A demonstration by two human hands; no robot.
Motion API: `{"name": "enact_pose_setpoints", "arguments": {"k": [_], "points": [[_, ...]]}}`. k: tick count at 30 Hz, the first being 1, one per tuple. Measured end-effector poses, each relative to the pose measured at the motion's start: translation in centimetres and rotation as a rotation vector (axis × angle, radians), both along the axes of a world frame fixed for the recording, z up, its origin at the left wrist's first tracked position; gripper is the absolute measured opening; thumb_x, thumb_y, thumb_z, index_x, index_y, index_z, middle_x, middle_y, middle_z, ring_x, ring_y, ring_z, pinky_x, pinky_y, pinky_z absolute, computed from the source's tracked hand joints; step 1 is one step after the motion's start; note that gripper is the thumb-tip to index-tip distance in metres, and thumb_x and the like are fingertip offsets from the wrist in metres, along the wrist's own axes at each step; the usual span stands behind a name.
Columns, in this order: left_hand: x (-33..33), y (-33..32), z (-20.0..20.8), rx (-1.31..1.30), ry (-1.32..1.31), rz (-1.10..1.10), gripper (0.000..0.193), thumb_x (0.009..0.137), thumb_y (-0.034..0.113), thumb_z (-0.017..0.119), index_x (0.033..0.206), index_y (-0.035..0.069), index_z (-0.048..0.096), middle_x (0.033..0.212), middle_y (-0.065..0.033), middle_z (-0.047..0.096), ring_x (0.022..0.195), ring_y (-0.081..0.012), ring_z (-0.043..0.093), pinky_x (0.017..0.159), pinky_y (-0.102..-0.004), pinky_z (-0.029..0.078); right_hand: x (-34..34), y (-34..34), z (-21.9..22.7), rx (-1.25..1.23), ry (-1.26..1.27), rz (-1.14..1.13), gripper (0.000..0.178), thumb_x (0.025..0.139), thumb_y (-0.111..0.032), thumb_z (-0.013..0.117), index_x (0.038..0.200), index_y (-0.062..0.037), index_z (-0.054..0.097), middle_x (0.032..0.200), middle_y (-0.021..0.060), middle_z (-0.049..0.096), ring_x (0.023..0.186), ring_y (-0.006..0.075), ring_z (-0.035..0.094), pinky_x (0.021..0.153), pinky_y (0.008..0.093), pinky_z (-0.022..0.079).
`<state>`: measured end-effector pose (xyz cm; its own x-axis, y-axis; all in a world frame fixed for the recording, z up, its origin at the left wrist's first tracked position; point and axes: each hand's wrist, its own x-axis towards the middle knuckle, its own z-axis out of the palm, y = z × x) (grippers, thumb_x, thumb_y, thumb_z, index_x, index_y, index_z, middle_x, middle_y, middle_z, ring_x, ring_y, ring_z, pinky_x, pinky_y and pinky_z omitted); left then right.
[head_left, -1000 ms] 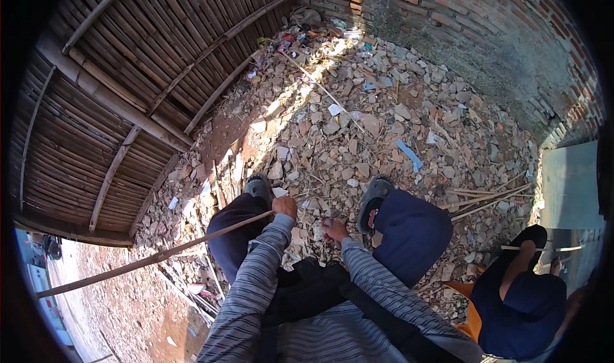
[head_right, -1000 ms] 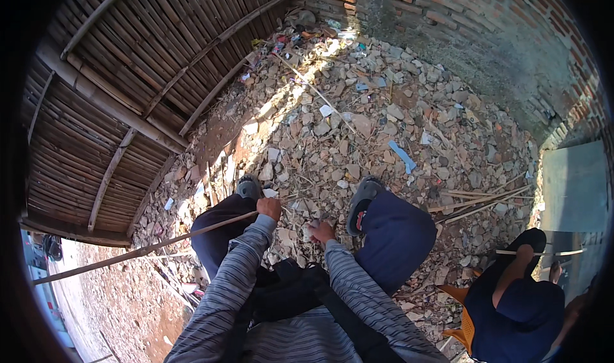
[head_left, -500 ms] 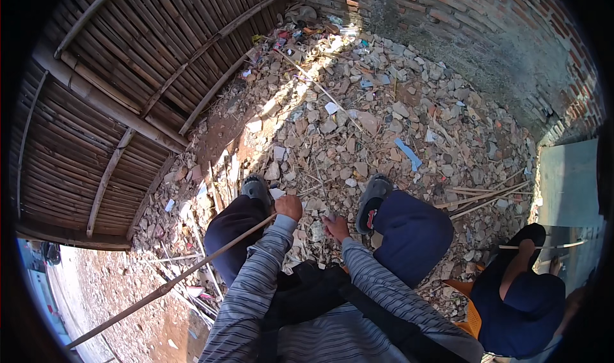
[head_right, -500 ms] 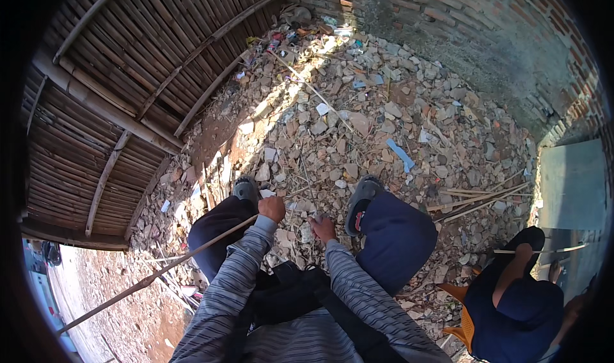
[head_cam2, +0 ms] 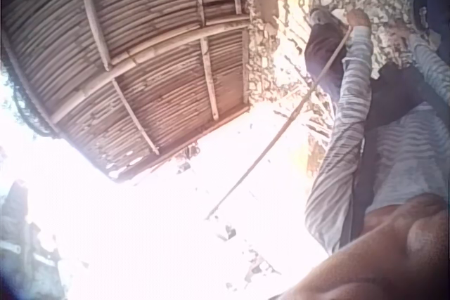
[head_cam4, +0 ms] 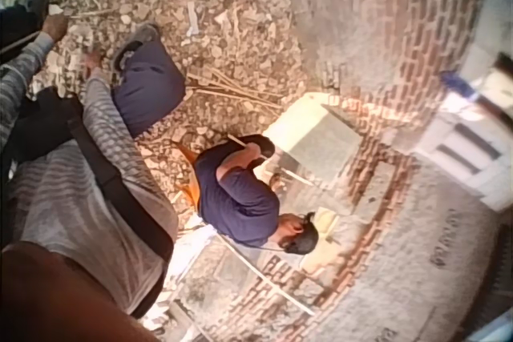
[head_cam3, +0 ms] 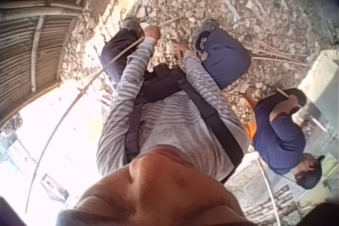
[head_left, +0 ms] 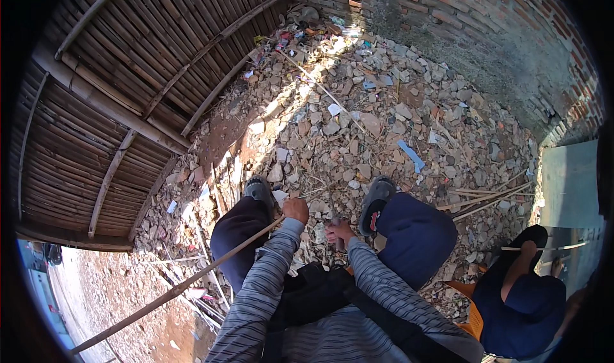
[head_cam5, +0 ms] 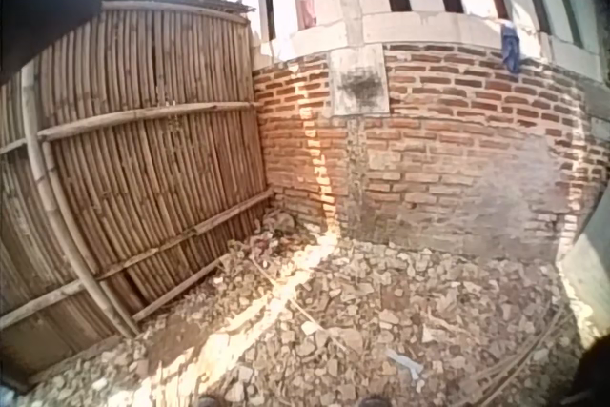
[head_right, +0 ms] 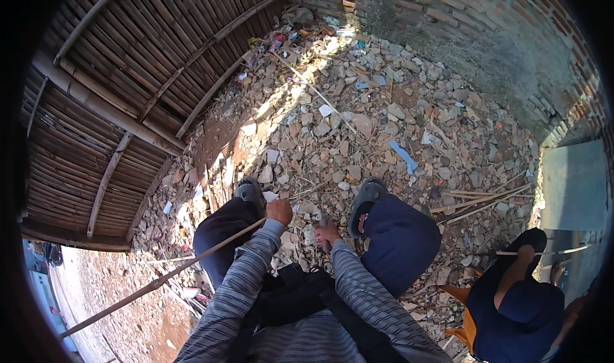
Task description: The person shaves, splits, and scrapes bamboo sticks using a machete, handling different pieces by hand.
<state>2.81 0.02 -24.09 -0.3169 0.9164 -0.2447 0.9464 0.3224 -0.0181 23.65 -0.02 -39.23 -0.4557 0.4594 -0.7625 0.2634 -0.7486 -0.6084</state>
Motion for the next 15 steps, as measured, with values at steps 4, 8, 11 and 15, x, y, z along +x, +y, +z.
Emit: {"name": "enact_pose_setpoints", "arguments": {"k": [4, 8, 11, 15], "points": [[-0.5, 0.4, 0.9, -0.129, -0.065, 0.025, 0.024, 0.091, 0.022, 0.061, 0.097, 0.012, 0.082, 0.102, -0.0129, 0.079, 0.097, -0.0314, 0.077, 0.081, -0.0442, 0.060, -0.7, 0.0, 2.1, -0.199, 0.215, -0.121, 0.019, 0.097, -0.019, 0.071, 0.110, -0.0066, 0.064, 0.098, 0.0121, 0.073, 0.085, 0.0242, 0.074, 0.056, 0.0339, 0.055], [-1.5, 1.6, 2.0, -0.286, -0.196, 0.078, 0.029, 0.094, 0.025, 0.060, 0.110, 0.011, 0.080, 0.117, -0.0133, 0.077, 0.109, -0.0324, 0.074, 0.087, -0.0447, 0.059, -0.5, 1.2, 2.5, -0.258, 0.280, -0.081, 0.031, 0.098, -0.026, 0.073, 0.119, -0.0058, 0.063, 0.116, 0.0171, 0.075, 0.096, 0.0273, 0.077, 0.058, 0.0350, 0.055], [-2.3, 2.1, 2.4, -0.338, -0.225, 0.102, 0.030, 0.094, 0.025, 0.061, 0.114, 0.011, 0.078, 0.123, -0.0151, 0.074, 0.113, -0.0332, 0.073, 0.090, -0.0460, 0.058, -0.6, 0.8, 2.2, -0.080, 0.126, -0.046, 0.031, 0.099, -0.029, 0.072, 0.116, -0.0038, 0.065, 0.112, 0.0177, 0.077, 0.081, 0.0252, 0.078, 0.050, 0.0331, 0.050], [-2.0, 1.4, 3.0, -0.226, -0.172, 0.095, 0.028, 0.095, 0.026, 0.060, 0.110, 0.011, 0.079, 0.116, -0.0148, 0.076, 0.108, -0.0327, 0.074, 0.087, -0.0469, 0.058, -0.9, 0.4, 2.8, 0.110, -0.062, 0.062, 0.033, 0.100, -0.031, 0.071, 0.112, -0.0013, 0.066, 0.100, 0.0165, 0.078, 0.063, 0.0212, 0.074, 0.044, 0.0317, 0.047]]}}
